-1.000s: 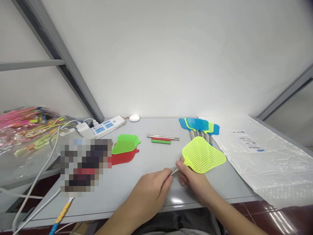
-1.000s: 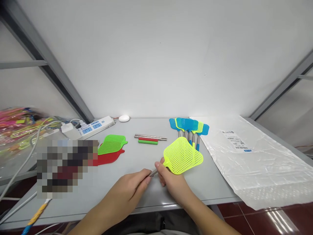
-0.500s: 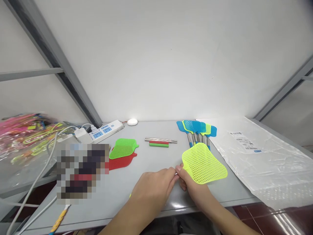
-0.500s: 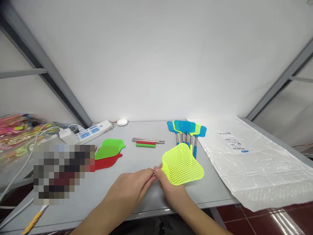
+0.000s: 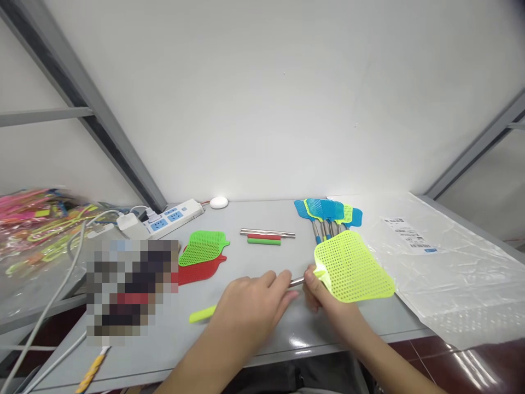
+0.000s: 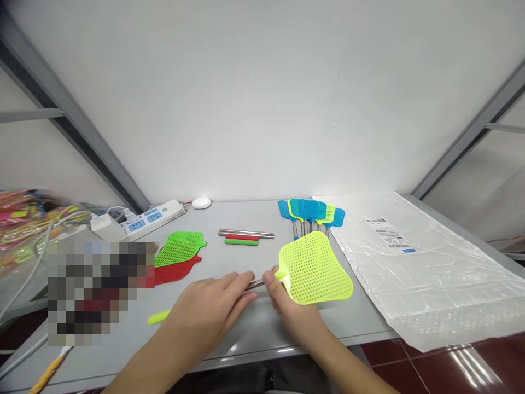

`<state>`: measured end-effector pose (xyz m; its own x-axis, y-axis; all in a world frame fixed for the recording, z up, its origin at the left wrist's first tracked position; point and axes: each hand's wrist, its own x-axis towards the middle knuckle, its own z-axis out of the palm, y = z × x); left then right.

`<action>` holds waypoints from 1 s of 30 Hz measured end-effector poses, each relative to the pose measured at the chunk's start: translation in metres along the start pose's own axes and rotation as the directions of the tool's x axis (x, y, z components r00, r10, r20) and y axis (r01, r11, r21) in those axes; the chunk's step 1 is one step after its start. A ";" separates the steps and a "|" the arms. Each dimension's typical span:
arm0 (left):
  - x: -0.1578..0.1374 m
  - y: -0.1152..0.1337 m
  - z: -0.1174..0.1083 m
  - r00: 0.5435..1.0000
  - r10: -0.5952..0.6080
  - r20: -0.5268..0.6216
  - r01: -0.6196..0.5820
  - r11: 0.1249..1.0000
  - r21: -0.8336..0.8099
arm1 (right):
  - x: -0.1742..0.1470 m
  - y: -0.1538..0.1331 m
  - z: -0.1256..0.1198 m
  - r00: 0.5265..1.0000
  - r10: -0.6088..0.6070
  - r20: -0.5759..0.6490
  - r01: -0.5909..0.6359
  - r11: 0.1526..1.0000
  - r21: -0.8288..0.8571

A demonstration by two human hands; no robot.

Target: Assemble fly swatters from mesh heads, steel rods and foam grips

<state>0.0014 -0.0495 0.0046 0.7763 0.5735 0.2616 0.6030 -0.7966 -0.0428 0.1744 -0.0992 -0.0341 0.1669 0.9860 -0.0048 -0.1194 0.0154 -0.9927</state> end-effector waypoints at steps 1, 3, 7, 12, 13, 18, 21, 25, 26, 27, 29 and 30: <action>0.002 0.003 0.003 1.000 0.020 -0.008 -0.020 1.000 -0.002 | -0.002 0.000 0.003 1.000 0.001 0.026 0.000 1.000 -0.021; 0.006 0.007 0.006 0.998 0.066 -0.022 -0.067 0.998 -0.013 | -0.005 -0.001 0.008 0.999 -0.025 0.027 0.026 0.998 -0.055; 0.006 -0.002 0.002 0.995 0.097 -0.033 -0.098 0.995 -0.013 | -0.003 -0.005 0.003 0.988 -0.108 -0.109 0.100 0.992 -0.077; -0.010 -0.039 -0.009 0.999 -0.009 -0.032 0.011 0.998 0.061 | 0.010 -0.021 -0.042 0.929 -0.021 -0.369 0.118 0.963 0.244; -0.014 -0.045 -0.010 0.999 -0.014 -0.029 0.016 0.998 0.068 | 0.012 -0.025 -0.050 0.917 -0.002 -0.400 0.121 0.954 0.274; -0.021 -0.048 -0.015 0.995 -0.018 -0.095 0.028 0.994 0.101 | 0.015 -0.036 -0.057 0.870 -0.010 -0.493 0.181 0.937 0.300; -0.017 -0.039 -0.017 0.992 -0.005 -0.126 0.019 0.993 0.113 | 0.013 -0.031 -0.041 0.880 -0.041 -0.473 0.209 0.928 0.309; -0.011 -0.030 -0.011 0.989 0.035 -0.143 -0.017 0.992 0.121 | 0.007 -0.017 -0.024 0.932 -0.054 -0.358 0.150 0.957 0.247; -0.010 -0.027 -0.009 0.988 0.042 -0.148 -0.024 0.992 0.121 | 0.005 -0.015 -0.023 0.938 -0.063 -0.340 0.147 0.962 0.228; -0.009 -0.026 -0.006 0.987 0.045 -0.152 -0.027 0.992 0.121 | 0.004 -0.013 -0.022 0.943 -0.069 -0.325 0.144 0.966 0.213; -0.008 -0.023 -0.002 0.986 0.044 -0.164 -0.023 0.992 0.127 | 0.003 -0.010 -0.025 0.952 -0.079 -0.297 0.137 0.975 0.178; -0.008 -0.022 -0.001 0.985 0.043 -0.166 -0.021 0.992 0.128 | 0.003 -0.009 -0.027 0.957 -0.086 -0.276 0.131 0.980 0.148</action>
<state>-0.0182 -0.0367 0.0045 0.7599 0.4992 0.4164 0.6049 -0.7776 -0.1717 0.2023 -0.1007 -0.0280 0.4399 0.8968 0.0477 -0.2403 0.1688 -0.9559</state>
